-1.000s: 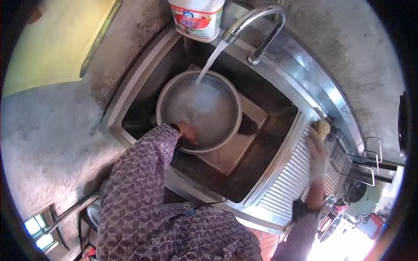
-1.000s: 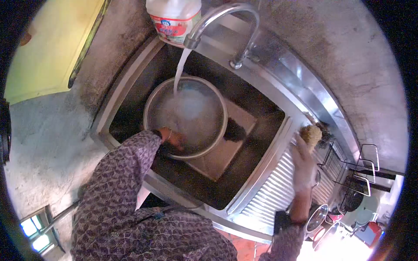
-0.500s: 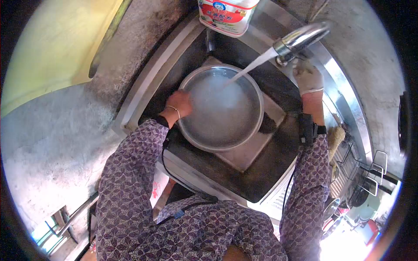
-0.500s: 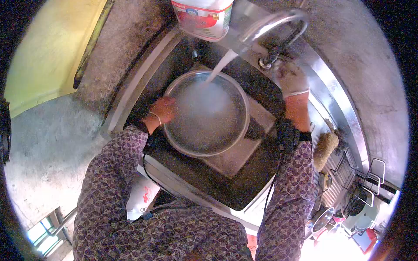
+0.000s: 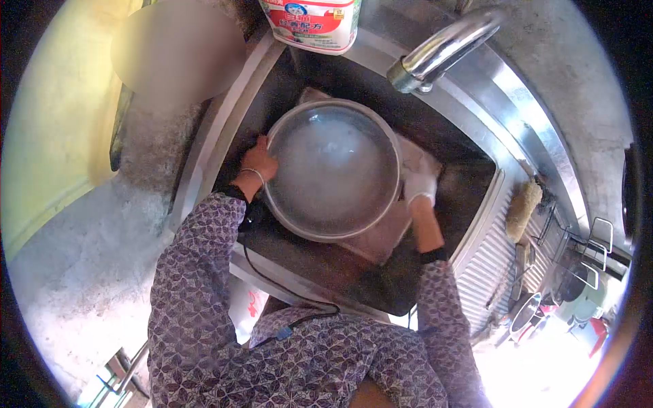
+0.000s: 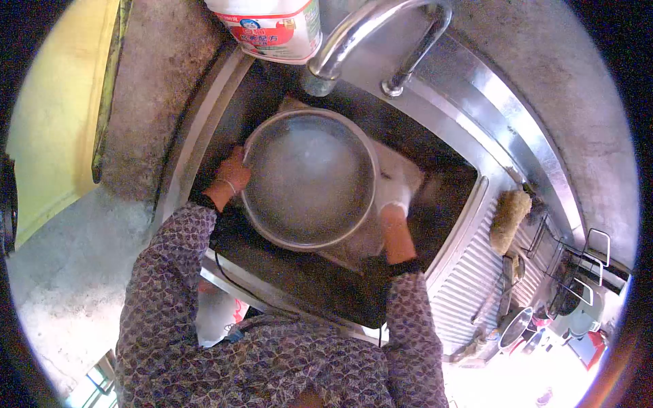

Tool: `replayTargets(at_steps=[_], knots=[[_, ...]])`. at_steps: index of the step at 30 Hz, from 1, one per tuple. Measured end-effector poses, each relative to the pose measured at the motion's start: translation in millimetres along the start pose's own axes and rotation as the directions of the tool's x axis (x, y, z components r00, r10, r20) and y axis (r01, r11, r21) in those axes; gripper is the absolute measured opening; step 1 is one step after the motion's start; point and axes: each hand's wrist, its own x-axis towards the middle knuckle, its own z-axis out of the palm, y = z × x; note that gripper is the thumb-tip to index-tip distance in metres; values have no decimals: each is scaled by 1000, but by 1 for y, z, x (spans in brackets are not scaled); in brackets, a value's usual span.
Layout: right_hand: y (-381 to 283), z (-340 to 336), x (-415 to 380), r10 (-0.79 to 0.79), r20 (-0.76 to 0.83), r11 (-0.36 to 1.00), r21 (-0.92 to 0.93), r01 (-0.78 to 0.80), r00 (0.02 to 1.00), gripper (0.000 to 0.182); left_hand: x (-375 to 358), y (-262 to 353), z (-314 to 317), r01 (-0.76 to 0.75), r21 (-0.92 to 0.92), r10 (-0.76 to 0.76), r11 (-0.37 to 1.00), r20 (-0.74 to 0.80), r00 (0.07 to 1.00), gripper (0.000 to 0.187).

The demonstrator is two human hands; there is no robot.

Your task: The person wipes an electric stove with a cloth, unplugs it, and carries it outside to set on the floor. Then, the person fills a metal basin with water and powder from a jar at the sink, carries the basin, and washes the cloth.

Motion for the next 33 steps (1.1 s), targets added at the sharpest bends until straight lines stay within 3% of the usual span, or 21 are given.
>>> replayTargets(at_steps=[2, 5, 7, 12, 14, 16, 18, 20, 21, 22, 23, 24, 25, 26, 27, 28, 30, 31, 33], knots=[[81, 92, 13, 45, 184, 951, 292, -98, 982, 58, 14, -12, 14, 4, 27, -4, 1000, -11, 1000, 60], [100, 105, 14, 20, 290, 934, 335, -121, 957, 42, 23, -18, 20, -79, -92, 71, 993, -91, 993, 47], [94, 95, 11, 36, 244, 942, 316, -114, 969, 35, 14, -13, 9, -81, -82, 74, 993, -92, 993, 41], [72, 34, -25, 60, 143, 951, 294, -100, 988, 27, -16, -13, -20, -168, -48, 164, 985, -87, 983, 34], [80, 18, -37, 2, 61, 926, 376, -25, 998, 30, -30, -12, -32, -299, -347, 257, 889, -161, 953, 32], [93, 2, -48, 2, -7, 872, 490, 2, 1000, 29, -78, 28, -71, -247, -465, 223, 850, -106, 969, 27], [102, -24, -65, 7, -84, 805, 592, 44, 996, 28, -80, 25, -75, -312, -696, 335, 647, -109, 936, 25], [105, -63, -90, 3, -119, 697, 713, 83, 993, 26, -122, 55, -97, -366, -648, 332, 668, -180, 926, 27], [106, -86, -103, 24, -146, 748, 658, 80, 989, 25, -139, 68, -102, -387, -642, 358, 662, -183, 916, 27], [113, -100, -113, 40, -168, 742, 665, 83, 985, 25, -156, 81, -104, -440, -697, 370, 567, -262, 891, 27], [123, -112, -123, 68, -138, 657, 752, 60, 988, 24, -173, 93, -103, -490, -739, 376, 462, -337, 863, 28], [131, -129, -136, 96, -113, 562, 826, 40, 989, 24, -185, 98, -104, -512, -710, 379, 483, -358, 853, 28], [126, -168, -161, 161, -50, 603, 796, -58, 986, 30, -198, 108, -102, -537, -683, 397, 495, -372, 839, 29], [150, -156, -164, 186, -143, 426, 903, 51, 972, 38, -238, 139, -102, -514, -763, 385, 393, -371, 845, 29], [156, -192, -188, 232, -77, 443, 896, -35, 970, 43, -249, 143, -99, -495, -771, 440, 400, -313, 842, 31], [183, -188, -196, 196, -311, 607, 783, 134, 930, 36, -272, 163, -90, -444, -842, 430, 307, -294, 854, 31], [224, -213, -221, 298, -250, 484, 871, 80, 921, 48, -306, 193, -76, -495, -815, 530, 300, -289, 797, 32], [245, -236, -240, 269, -227, 427, 899, 96, 936, 49, -324, 210, -70, -526, -790, 613, 314, -254, 748, 32], [296, -256, -266, 292, -330, 459, 872, 171, 898, 50, -349, 241, -51, -578, -754, 720, 312, -209, 662, 33]])
